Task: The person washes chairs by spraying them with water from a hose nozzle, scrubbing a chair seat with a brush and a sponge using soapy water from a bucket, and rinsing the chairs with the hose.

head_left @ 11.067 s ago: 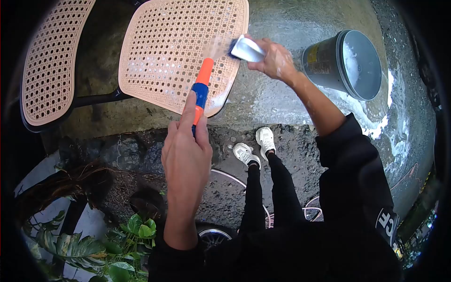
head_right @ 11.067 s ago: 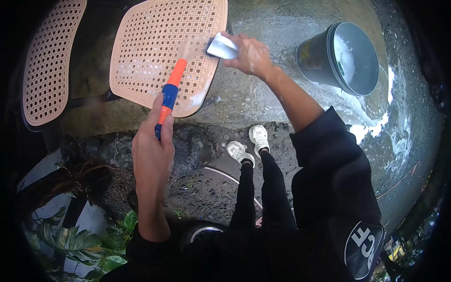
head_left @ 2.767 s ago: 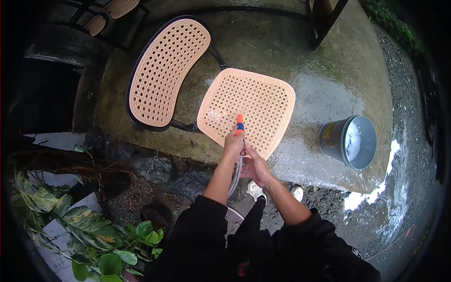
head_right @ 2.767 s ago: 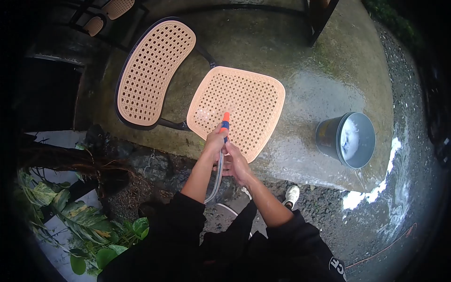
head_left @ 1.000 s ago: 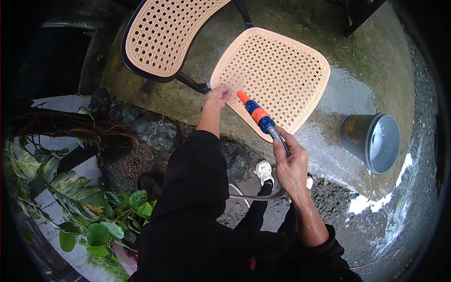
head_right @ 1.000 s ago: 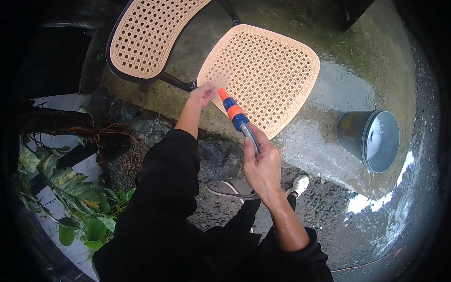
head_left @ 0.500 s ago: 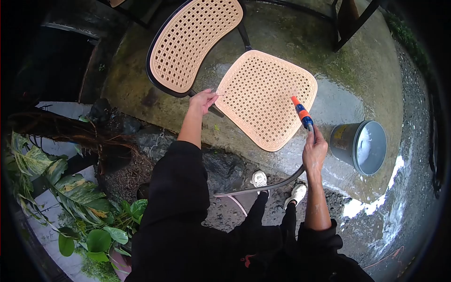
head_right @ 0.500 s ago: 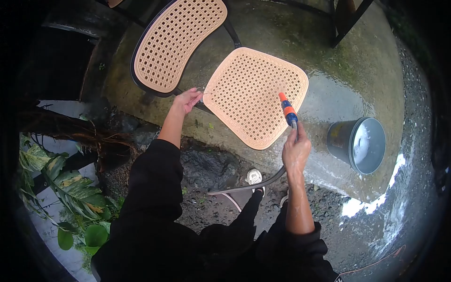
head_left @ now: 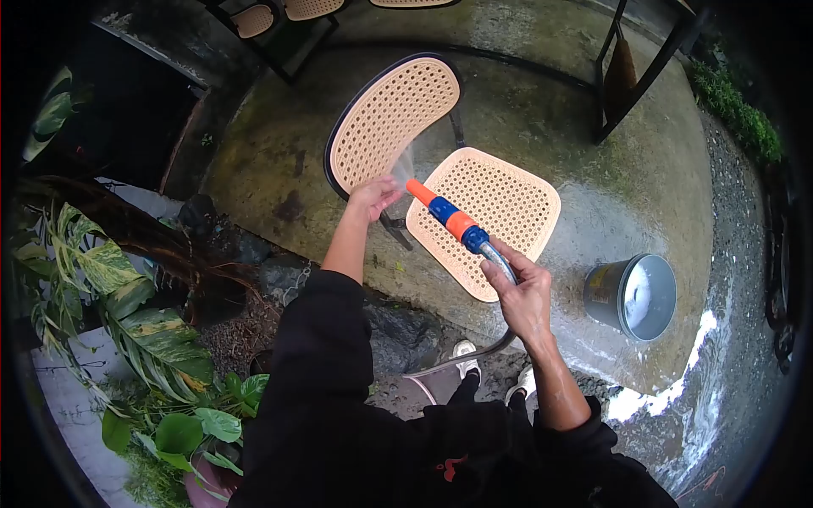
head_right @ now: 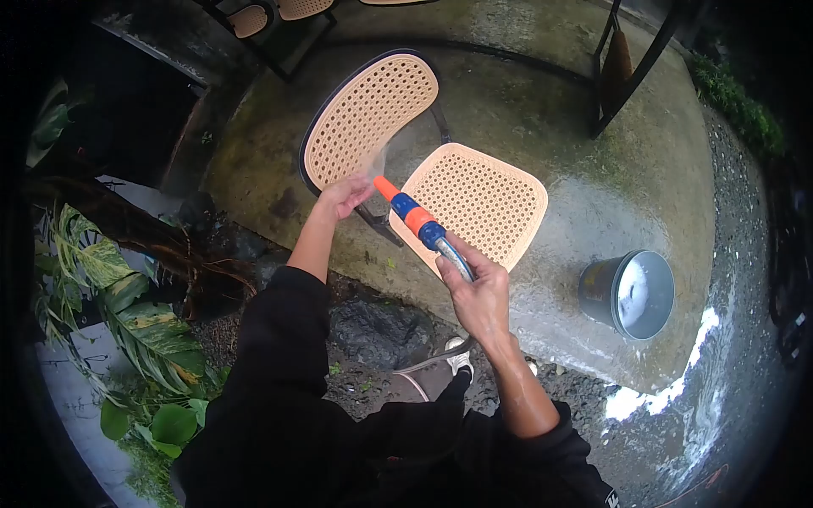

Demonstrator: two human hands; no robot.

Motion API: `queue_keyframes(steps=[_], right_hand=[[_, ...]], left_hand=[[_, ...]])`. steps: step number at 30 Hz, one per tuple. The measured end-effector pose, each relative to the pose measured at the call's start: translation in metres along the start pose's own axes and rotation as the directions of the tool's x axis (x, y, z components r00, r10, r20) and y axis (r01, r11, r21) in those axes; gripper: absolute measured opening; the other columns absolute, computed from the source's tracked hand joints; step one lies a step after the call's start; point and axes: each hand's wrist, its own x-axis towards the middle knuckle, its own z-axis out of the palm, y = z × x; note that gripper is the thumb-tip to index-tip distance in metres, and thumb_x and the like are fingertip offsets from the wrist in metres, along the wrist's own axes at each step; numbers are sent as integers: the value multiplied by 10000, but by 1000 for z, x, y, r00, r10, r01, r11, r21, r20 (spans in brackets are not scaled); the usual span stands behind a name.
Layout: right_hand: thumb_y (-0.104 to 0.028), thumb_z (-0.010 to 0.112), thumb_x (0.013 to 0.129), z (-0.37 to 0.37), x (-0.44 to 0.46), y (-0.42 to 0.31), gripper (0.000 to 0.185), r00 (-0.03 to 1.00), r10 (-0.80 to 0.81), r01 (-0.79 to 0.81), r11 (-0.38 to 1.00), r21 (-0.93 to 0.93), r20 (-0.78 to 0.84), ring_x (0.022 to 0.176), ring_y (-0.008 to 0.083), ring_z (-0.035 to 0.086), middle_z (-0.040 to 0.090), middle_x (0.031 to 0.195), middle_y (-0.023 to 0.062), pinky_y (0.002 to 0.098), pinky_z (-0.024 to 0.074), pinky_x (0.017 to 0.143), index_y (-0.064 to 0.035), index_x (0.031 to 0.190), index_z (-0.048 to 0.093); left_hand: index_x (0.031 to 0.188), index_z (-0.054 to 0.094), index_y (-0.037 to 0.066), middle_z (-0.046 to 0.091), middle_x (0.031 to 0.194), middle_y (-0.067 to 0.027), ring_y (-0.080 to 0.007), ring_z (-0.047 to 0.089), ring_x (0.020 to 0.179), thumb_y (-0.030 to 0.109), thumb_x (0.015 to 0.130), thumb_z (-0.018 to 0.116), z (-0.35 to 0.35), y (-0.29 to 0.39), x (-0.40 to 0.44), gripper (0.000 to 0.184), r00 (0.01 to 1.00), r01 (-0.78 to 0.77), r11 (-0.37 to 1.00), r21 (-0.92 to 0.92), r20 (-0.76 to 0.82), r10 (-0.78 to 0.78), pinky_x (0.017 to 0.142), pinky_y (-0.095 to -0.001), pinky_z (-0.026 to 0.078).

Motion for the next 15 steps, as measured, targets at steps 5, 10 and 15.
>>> queue_keyframes(steps=[5,10,15], right_hand=[[-76,637,829,6,-1,-36,346,997,-46,47,999,-15,54,902,135,605,650,1030,127,262,472,794,8,1160,582],[-71,633,825,9,-4,-52,319,990,-76,87,993,-84,121,875,123,609,667,989,130,261,473,788,4,1133,600],[-61,587,849,-3,5,-47,354,986,-138,122,979,-162,-94,687,86,560,645,809,94,255,459,618,17,1191,548]], left_hand=[[1143,497,-21,581,1006,-117,-231,617,898,25,867,547,8,52,0,284,996,-85,996,23,-30,86,808,-308,545],[1126,534,-25,601,967,-132,-245,627,861,2,851,566,19,71,5,279,993,-99,994,-47,-75,96,788,-365,552],[1041,608,15,623,942,-151,-305,642,771,21,845,528,28,91,-21,212,813,-274,623,732,-169,557,757,-361,532]])
